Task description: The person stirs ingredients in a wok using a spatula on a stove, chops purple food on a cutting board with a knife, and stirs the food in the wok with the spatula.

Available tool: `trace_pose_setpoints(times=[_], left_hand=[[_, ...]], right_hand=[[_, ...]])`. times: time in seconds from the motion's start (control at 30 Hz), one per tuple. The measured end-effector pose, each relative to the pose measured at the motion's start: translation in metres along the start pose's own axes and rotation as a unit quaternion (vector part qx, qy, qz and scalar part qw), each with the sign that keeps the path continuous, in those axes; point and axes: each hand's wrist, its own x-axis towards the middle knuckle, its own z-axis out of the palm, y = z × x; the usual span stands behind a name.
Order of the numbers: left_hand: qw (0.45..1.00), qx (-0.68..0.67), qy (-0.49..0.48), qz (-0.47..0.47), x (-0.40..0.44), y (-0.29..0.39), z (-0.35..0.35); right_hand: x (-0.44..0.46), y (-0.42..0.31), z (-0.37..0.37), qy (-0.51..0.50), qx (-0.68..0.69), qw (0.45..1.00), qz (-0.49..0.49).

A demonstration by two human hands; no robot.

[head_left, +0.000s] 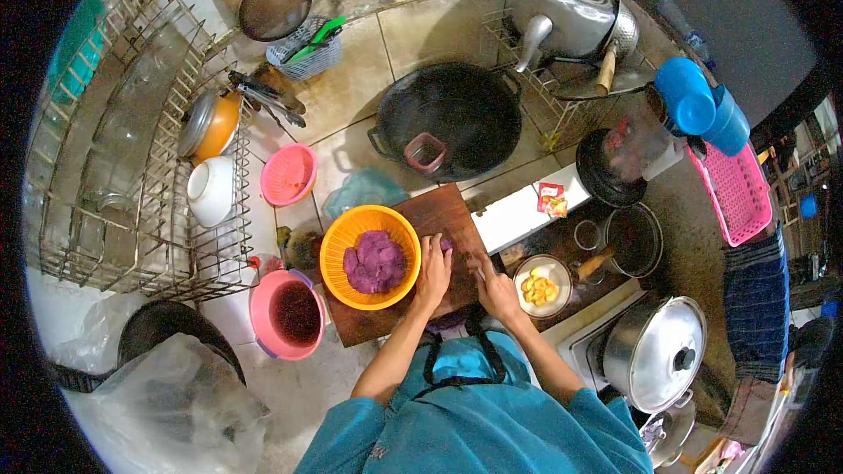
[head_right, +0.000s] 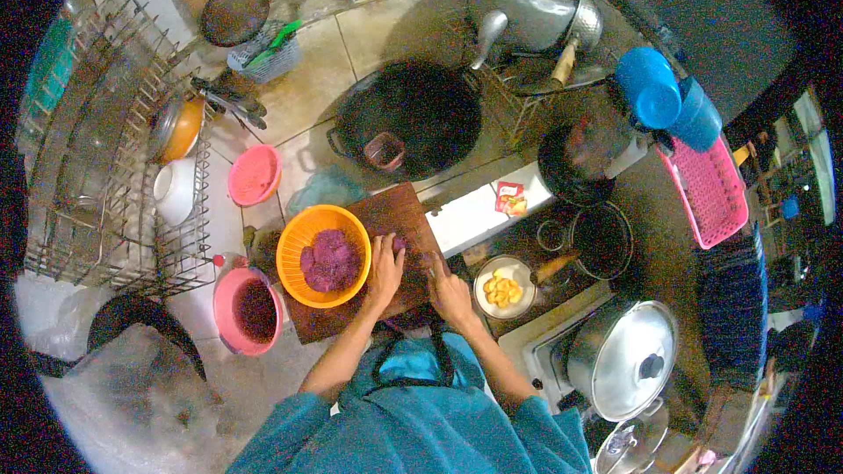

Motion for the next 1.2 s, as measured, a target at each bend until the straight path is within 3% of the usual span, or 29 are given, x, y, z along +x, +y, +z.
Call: trace_pose_setpoints(times=[0.3, 0.4, 0.8, 0.9, 1.2], left_hand=[[0.998, -0.005, -0.060, -0.029, 0.012, -0.006, 0.008], [0.999, -0.038, -0.013, -0.026, 0.011, -0.001, 0.010], [0.998, 0.023, -0.058, -0.009, 0.014, -0.003, 0.010], [0.995, -0.031, -0.088, -0.044, 0.016, -0.005, 0.008], [0.991, -0.104, -0.078, -0.010, 0.021, -0.007, 0.012]], right_hand=[[0.026, 0.010, 0.010, -0.019, -0.034, 0.999, 0.002], [0.031, 0.013, 0.010, -0.032, -0.035, 0.999, 0.003], [0.046, 0.009, 0.008, -0.037, -0.094, 0.994, -0.030], [0.048, 0.007, 0.009, -0.031, -0.115, 0.993, -0.027], [0.046, 0.009, 0.011, -0.002, -0.089, 0.995, -0.040]])
